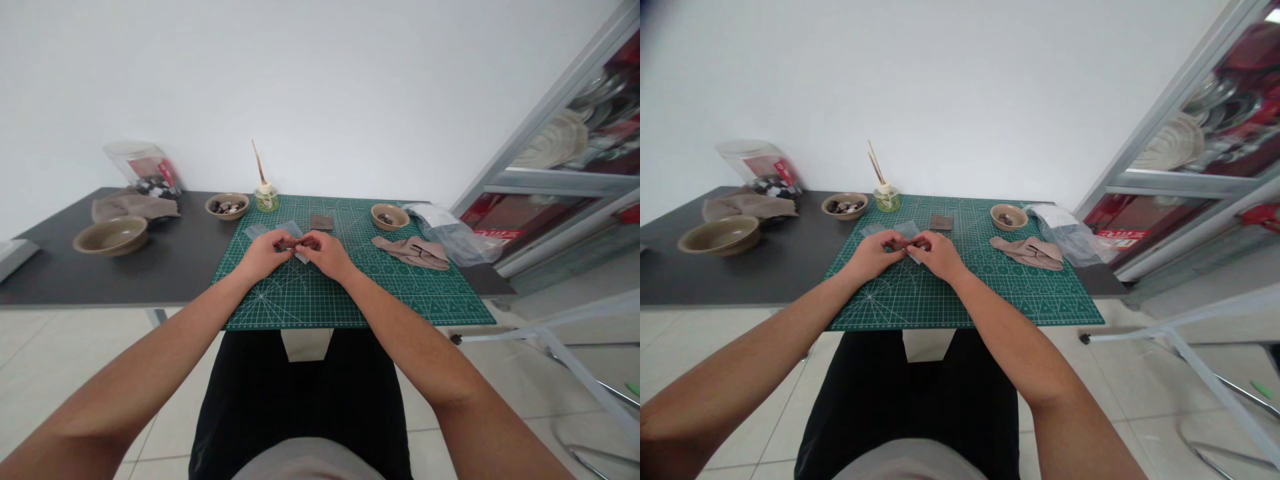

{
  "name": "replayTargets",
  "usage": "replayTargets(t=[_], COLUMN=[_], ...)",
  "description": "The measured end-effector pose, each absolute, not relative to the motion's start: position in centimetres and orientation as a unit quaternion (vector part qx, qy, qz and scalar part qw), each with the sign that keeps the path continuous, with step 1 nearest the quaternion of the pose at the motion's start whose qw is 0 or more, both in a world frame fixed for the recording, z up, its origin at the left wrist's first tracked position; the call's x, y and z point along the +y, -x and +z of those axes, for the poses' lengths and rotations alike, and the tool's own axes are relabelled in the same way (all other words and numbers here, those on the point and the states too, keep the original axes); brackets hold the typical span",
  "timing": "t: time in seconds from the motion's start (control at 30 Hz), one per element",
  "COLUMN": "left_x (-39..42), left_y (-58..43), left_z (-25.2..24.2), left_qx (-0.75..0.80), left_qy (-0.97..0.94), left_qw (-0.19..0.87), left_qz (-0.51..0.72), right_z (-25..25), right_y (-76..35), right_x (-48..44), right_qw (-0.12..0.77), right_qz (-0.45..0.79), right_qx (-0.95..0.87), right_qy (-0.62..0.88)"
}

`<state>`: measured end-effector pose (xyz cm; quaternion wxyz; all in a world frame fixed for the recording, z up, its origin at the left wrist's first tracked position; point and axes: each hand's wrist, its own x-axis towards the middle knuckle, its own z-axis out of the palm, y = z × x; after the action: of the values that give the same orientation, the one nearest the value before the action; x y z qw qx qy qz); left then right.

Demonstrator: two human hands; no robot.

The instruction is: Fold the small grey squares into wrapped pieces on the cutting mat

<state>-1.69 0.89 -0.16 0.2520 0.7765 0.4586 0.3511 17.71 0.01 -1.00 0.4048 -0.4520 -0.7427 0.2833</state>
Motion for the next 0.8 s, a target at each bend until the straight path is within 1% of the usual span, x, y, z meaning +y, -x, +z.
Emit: replayTargets(t=[0.13,0.27,0.5,0.8], left_x=[1.0,1.5,1.4,1.1], left_y=[1.7,1.6,1.3,0.9], left_z=[-0.4,-1.0,-1.1,-0.6], left_qx=[0.484,0.464,0.474,0.486], left_qy=[-0.789,-0.833,-0.859,-0.854], left_qw=[0.201,0.149,0.085,0.098], left_qz=[0.321,0.263,0.174,0.16], right_z=[-0.8,-0.8,-1.2,-1.3], right_y=[-17.7,-17.7,-17.8,-17.8], right_x=[-0.1,-0.2,0.1,0.3], right_qw=[0.388,0.362,0.328,0.299], right_qz=[0.239,0.175,0.143,0.127], right_qx=[-0.742,-0.771,-0.804,-0.818], right_qy=[0.492,0.495,0.474,0.475])
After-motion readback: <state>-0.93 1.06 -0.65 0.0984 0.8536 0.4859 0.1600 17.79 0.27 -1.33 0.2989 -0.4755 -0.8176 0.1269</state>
